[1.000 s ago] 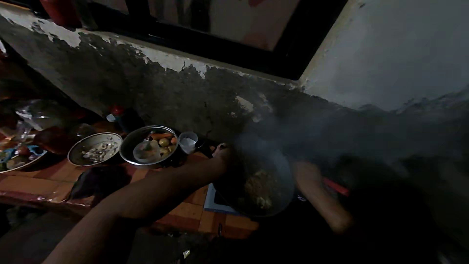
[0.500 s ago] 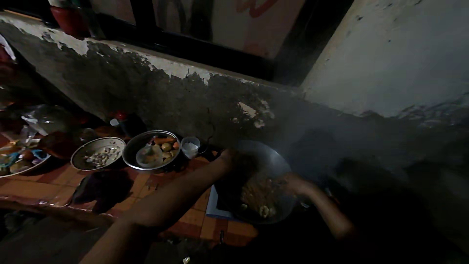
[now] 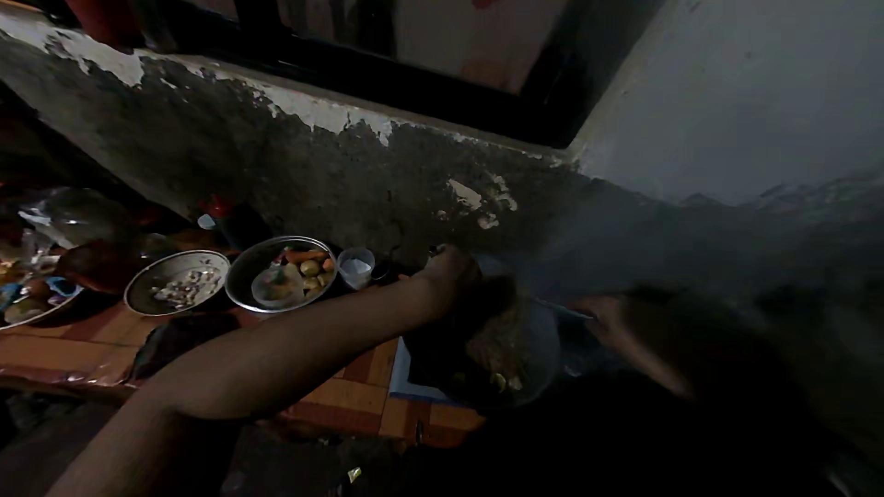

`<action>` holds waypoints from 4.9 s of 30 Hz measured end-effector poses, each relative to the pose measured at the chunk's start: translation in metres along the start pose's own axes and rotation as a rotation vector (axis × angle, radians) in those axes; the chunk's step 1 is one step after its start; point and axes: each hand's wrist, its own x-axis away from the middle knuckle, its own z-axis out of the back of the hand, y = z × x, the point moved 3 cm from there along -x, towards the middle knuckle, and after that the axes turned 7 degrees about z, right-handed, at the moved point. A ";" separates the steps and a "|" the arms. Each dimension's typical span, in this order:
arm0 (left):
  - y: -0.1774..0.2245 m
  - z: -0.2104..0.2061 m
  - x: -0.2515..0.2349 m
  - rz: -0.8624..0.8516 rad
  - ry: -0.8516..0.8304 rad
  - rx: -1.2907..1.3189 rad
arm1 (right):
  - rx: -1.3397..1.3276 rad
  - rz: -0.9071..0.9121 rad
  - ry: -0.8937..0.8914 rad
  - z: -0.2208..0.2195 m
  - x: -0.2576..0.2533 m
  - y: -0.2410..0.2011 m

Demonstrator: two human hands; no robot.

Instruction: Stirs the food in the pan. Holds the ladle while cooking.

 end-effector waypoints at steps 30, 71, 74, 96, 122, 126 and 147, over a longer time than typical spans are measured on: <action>-0.018 -0.091 -0.032 -0.038 -0.117 0.306 | -0.298 0.033 -0.383 -0.107 -0.030 -0.010; -0.032 -0.006 -0.054 -0.023 -0.038 0.333 | -0.111 0.091 0.608 -0.090 0.037 -0.023; -0.039 -0.010 -0.063 0.006 -0.025 0.291 | -0.085 -0.017 0.489 -0.080 0.044 -0.015; -0.050 0.009 -0.040 -0.050 0.134 0.256 | -0.253 -0.077 0.592 -0.079 0.062 -0.044; -0.073 -0.066 0.012 0.166 0.465 0.546 | -0.183 -0.304 0.200 -0.066 -0.004 -0.006; -0.097 -0.172 0.048 0.273 0.789 0.987 | -0.208 -0.312 0.111 -0.081 -0.050 0.000; -0.092 -0.353 0.043 0.876 0.064 1.242 | 0.141 0.205 -0.037 -0.064 -0.050 -0.096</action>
